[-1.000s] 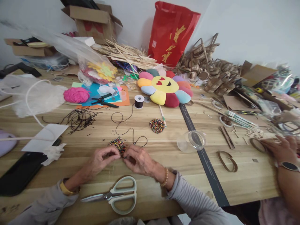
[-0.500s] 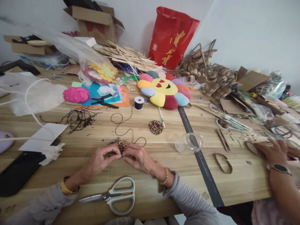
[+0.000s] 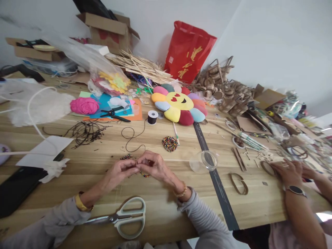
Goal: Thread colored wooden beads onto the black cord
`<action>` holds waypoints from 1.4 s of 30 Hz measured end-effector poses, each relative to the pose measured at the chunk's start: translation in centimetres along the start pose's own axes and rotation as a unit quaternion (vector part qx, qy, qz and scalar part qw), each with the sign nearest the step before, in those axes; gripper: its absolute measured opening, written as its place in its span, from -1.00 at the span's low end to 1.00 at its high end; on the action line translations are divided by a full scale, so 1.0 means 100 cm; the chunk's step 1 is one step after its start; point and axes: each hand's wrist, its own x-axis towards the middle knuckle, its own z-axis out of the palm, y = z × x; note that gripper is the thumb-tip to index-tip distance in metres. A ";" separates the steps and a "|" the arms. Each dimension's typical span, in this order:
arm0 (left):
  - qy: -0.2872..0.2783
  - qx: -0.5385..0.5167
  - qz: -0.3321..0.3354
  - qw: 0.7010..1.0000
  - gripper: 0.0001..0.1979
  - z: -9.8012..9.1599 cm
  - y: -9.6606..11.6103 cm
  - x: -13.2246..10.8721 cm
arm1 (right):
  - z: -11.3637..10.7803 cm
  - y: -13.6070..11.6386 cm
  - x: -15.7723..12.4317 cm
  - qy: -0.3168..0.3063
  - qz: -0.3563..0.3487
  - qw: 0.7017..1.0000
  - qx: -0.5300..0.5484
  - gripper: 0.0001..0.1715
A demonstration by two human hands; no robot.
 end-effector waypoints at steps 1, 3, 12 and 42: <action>0.007 -0.023 -0.011 1.000 -0.80 0.002 0.002 0.000 | -0.001 0.001 0.001 0.002 0.007 1.000 0.008 -0.56; 0.024 -0.056 -0.030 0.998 -0.79 0.003 0.005 0.000 | -0.002 0.003 0.002 0.006 0.024 0.999 0.033 -0.55; 0.029 -0.071 -0.028 0.997 -0.73 0.003 0.004 -0.007 | -0.001 -0.002 0.001 0.000 0.023 1.000 0.012 -0.57; -0.031 -0.189 -0.019 0.981 -0.71 -0.015 0.017 -0.040 | -0.027 0.035 0.014 -0.158 -0.008 0.871 -0.465 -0.89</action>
